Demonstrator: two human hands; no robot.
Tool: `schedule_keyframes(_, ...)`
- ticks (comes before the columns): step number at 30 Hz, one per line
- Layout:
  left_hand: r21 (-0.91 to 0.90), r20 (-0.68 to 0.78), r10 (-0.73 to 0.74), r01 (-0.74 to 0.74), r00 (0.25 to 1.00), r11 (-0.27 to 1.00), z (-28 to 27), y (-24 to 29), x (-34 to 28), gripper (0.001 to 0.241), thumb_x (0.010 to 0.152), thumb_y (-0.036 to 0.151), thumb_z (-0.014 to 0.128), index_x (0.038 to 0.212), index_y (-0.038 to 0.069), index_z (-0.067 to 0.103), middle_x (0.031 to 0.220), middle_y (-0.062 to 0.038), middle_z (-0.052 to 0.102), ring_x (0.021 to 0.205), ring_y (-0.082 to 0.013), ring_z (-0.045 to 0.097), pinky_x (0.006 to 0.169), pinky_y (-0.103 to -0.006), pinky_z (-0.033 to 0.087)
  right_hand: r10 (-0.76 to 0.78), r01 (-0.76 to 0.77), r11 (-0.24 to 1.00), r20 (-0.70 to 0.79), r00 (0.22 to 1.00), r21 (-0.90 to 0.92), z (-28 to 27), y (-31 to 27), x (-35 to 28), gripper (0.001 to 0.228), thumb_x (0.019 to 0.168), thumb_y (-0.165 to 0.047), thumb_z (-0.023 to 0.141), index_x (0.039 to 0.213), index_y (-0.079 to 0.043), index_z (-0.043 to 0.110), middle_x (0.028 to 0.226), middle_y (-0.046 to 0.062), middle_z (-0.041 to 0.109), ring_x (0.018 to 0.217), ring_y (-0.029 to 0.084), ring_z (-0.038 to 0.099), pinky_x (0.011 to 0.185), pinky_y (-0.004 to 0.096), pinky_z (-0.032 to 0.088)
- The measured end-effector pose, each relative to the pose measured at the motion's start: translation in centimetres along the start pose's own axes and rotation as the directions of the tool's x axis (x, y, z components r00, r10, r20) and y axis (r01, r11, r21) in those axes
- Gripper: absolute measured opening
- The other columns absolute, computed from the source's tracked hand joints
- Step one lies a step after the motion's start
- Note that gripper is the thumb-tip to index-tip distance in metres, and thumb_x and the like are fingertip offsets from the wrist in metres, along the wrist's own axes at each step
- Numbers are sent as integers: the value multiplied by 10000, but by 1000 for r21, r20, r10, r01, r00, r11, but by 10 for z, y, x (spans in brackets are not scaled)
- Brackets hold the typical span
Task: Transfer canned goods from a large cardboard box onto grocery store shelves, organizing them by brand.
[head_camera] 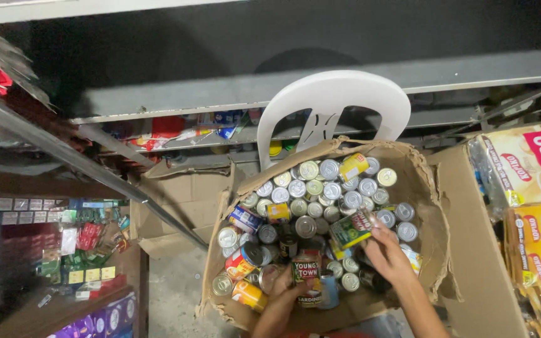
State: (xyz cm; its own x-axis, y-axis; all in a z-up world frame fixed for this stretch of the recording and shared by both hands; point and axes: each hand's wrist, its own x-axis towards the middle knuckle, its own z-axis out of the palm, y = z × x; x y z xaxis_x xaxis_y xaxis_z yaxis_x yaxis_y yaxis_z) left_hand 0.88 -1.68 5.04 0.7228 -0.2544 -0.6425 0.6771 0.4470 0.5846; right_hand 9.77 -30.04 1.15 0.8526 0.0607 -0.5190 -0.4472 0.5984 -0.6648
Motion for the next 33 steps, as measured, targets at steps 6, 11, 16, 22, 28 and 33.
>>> schedule_keyframes(6,-332,-33,78,-84,996,939,30,5,6,629,828,59,744,1419,94,531,1275,-98,676,1173,-234,644,1012,-396,501,100,-111,924,48,994,366,104,-59,-43,728,840,-474,685,1436,-82,542,1227,127,711,1068,335,648,922,494,480)
schedule_keyframes(11,-478,-60,81,-99,995,873,51,38,-7,626,821,44,712,1414,80,515,1224,-130,673,1092,-282,682,932,-484,554,46,-141,951,326,944,274,107,-70,-46,698,918,-416,629,1514,-91,470,1259,132,666,1067,354,641,961,526,496)
schedule_keyframes(16,-545,1,183,-153,983,824,66,80,-37,606,862,68,691,1433,-19,508,1232,-194,687,1109,-317,697,964,-456,567,64,-162,956,364,929,245,145,-97,-73,719,890,-387,583,1502,-43,424,1352,175,619,1186,352,620,1037,483,458)
schedule_keyframes(22,-561,110,199,-105,974,821,77,124,-61,657,809,167,657,1420,3,481,1262,-230,690,1115,-339,702,952,-474,577,73,-145,975,372,925,168,132,-76,-77,716,916,-329,567,1510,26,381,1432,240,560,1298,372,555,1088,492,387)
schedule_keyframes(28,-359,225,326,-233,918,904,60,138,-52,652,879,101,664,1472,11,408,1331,-238,620,1216,-331,632,1039,-480,507,-62,-205,906,594,802,371,170,-70,-82,592,1051,-318,496,1534,1,372,1440,193,560,1340,367,560,1169,528,417)
schedule_keyframes(33,-358,195,426,-340,883,869,47,161,-43,646,869,-20,632,1471,-21,397,1393,-210,595,1301,-321,586,1108,-466,453,92,-144,973,270,958,181,206,-85,-72,531,976,-302,468,1410,3,472,1299,257,657,1138,419,651,1009,561,469)
